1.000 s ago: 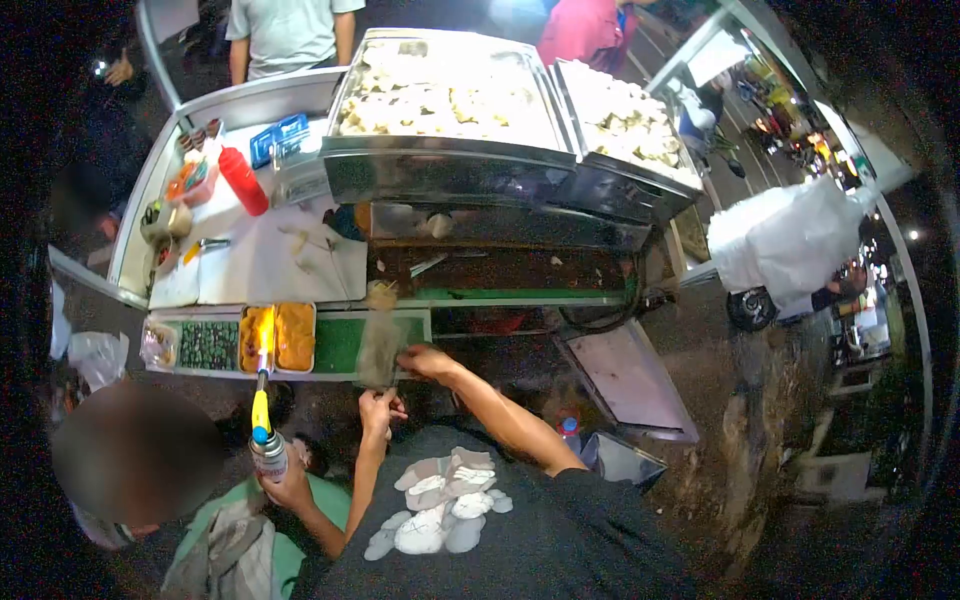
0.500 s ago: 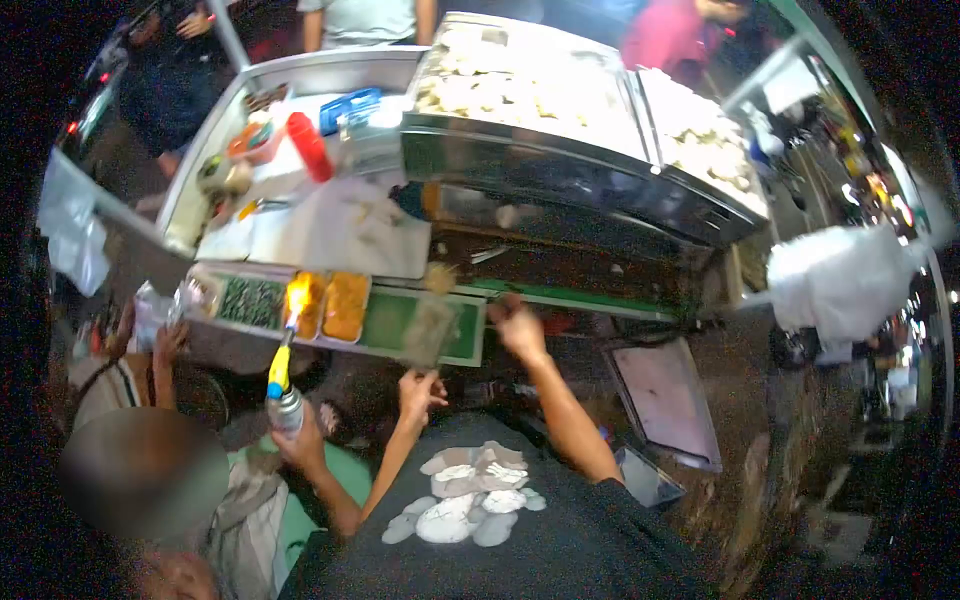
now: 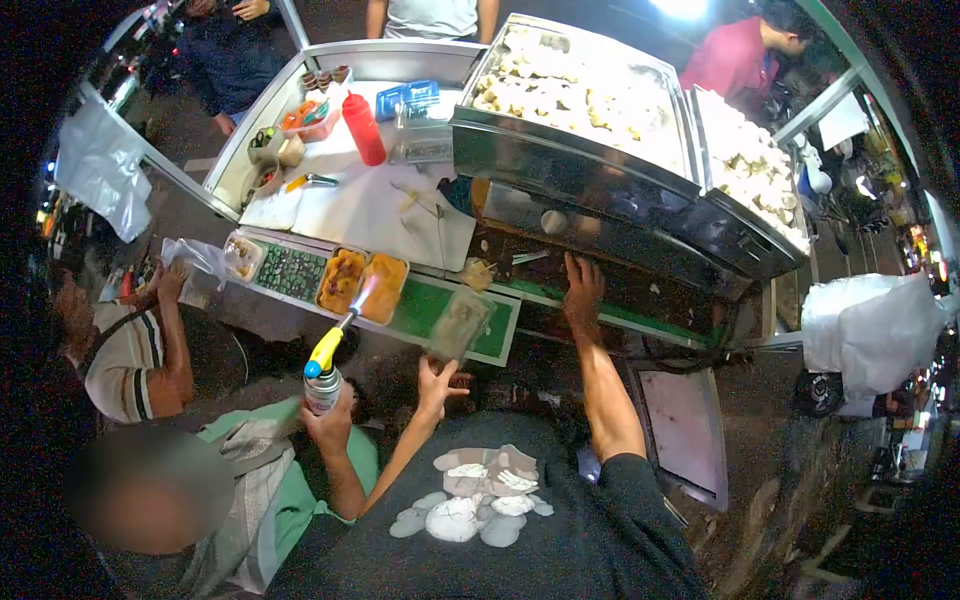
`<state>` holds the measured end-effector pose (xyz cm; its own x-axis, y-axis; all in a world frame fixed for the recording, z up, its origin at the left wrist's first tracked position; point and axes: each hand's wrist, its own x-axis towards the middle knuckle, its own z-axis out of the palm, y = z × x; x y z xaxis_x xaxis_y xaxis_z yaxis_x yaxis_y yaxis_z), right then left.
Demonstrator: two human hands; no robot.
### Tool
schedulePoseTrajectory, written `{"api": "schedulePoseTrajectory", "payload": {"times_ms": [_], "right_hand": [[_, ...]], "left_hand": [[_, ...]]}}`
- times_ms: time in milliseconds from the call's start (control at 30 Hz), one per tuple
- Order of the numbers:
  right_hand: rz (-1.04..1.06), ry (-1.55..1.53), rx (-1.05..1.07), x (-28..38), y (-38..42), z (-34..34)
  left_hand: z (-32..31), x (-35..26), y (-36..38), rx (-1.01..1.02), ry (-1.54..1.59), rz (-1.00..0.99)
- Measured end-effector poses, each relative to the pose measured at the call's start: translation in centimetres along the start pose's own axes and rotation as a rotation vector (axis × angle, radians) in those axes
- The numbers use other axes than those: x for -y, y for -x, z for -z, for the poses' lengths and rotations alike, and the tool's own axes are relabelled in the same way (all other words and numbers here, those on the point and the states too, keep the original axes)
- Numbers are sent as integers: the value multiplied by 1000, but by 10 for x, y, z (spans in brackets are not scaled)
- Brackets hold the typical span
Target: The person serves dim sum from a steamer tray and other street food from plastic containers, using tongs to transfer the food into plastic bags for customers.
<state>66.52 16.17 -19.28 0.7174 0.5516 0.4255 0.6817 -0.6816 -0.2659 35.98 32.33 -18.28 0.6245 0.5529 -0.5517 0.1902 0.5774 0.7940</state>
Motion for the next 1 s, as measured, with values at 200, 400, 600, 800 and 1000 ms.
{"api": "schedulePoseTrajectory", "payload": {"times_ms": [200,400,600,800,1000], "right_hand": [[245,-142,-33,4,6,-2],[42,-195,-19,12,17,-3],[67,-143,-115,-16,26,2],[-49,-28,-219,-86,41,14],[-155,125,-202,-92,47,38]], "left_hand": [[-7,-3,9,-75,45,-72],[-15,2,12,-81,59,-47],[-20,11,6,-131,5,46],[-11,22,0,-219,-11,-26],[-22,17,-1,-307,-45,-55]]}}
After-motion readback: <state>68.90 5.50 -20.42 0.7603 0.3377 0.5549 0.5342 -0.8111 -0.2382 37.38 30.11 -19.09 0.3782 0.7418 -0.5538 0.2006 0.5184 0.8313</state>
